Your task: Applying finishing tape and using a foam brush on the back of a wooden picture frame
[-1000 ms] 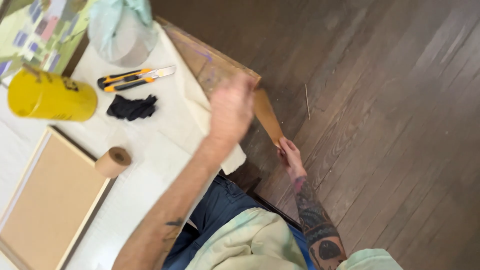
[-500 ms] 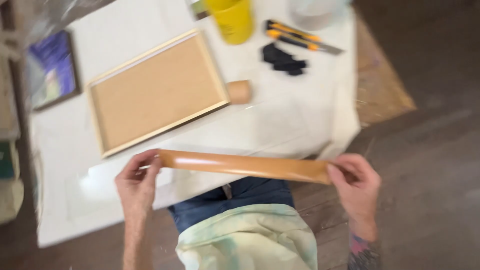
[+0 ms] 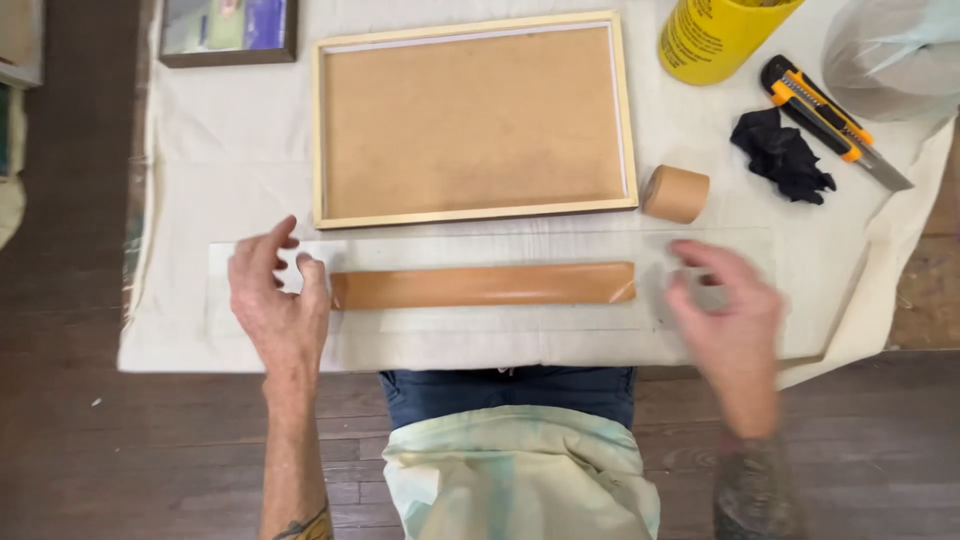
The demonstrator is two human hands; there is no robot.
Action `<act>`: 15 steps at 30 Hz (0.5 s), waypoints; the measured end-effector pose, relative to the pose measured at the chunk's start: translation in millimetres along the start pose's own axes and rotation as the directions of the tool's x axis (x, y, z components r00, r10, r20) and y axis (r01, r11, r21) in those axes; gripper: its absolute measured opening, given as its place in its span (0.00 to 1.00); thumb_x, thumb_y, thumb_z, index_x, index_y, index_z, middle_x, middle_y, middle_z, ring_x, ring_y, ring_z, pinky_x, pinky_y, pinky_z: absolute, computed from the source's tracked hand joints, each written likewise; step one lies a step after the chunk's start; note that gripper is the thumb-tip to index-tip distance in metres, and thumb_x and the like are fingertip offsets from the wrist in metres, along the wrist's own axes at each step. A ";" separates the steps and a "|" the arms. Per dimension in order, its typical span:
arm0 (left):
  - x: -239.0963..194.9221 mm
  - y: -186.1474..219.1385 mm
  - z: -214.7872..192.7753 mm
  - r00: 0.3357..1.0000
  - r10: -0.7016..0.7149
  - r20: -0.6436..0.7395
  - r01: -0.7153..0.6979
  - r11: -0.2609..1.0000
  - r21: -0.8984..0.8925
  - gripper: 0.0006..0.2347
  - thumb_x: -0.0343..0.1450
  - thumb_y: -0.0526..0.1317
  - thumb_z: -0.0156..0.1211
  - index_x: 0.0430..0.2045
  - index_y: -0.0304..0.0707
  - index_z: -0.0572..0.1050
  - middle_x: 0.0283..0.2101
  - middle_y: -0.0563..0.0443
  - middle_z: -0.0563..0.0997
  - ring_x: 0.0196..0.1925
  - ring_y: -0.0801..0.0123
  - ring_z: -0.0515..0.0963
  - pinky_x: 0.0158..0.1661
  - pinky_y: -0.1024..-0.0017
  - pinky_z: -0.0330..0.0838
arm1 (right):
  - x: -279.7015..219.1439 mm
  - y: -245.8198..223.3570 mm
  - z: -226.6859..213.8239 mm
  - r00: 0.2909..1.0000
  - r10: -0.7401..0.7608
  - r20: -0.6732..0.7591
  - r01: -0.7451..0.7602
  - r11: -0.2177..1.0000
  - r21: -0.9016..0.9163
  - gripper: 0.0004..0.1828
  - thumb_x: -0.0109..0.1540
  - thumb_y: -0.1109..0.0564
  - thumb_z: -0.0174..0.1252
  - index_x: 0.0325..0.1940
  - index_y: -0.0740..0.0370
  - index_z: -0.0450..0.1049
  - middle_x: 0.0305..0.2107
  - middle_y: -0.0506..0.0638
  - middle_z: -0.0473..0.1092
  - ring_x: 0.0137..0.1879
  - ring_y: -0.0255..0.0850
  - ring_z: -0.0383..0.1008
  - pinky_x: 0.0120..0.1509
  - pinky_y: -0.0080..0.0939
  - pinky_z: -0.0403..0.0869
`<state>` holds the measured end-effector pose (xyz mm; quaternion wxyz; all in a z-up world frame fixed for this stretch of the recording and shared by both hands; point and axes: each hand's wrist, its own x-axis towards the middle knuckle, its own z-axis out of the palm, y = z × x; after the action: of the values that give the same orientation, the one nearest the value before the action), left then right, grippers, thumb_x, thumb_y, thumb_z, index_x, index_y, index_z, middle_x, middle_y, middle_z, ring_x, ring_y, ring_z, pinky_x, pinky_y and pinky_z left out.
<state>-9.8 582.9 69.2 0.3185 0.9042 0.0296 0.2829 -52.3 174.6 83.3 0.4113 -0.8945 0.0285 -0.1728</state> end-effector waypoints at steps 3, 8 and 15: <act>40.5 47.6 18.7 0.993 0.072 0.095 -0.034 0.936 -0.349 0.12 0.73 0.26 0.57 0.50 0.29 0.76 0.44 0.42 0.77 0.40 0.65 0.75 0.40 0.72 0.72 | 50.3 5.0 -46.4 0.999 -0.016 -0.034 0.010 0.987 -0.161 0.08 0.69 0.69 0.61 0.50 0.65 0.82 0.42 0.52 0.78 0.41 0.35 0.73 0.47 0.37 0.74; 94.0 141.0 145.1 0.886 0.342 0.313 -0.083 0.781 -0.619 0.34 0.67 0.43 0.76 0.65 0.32 0.62 0.64 0.42 0.72 0.62 0.59 0.75 0.62 0.67 0.69 | 194.1 40.0 -65.0 0.984 -0.118 -0.133 0.087 0.971 -0.223 0.09 0.72 0.59 0.68 0.54 0.67 0.83 0.30 0.49 0.75 0.31 0.33 0.70 0.34 0.34 0.70; 133.1 215.0 353.7 0.741 0.402 0.538 -0.078 0.847 -0.525 0.64 0.54 0.56 0.90 0.72 0.27 0.40 0.76 0.29 0.53 0.78 0.44 0.55 0.74 0.55 0.53 | 284.7 50.1 -34.5 0.949 -0.314 -0.032 0.294 0.917 -0.270 0.05 0.65 0.62 0.73 0.42 0.63 0.83 0.26 0.48 0.79 0.30 0.29 0.77 0.35 0.31 0.78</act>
<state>262.1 245.3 36.9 0.4780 0.8362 -0.2687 0.0021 208.0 61.4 148.1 0.2563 -0.9274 -0.0728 -0.2627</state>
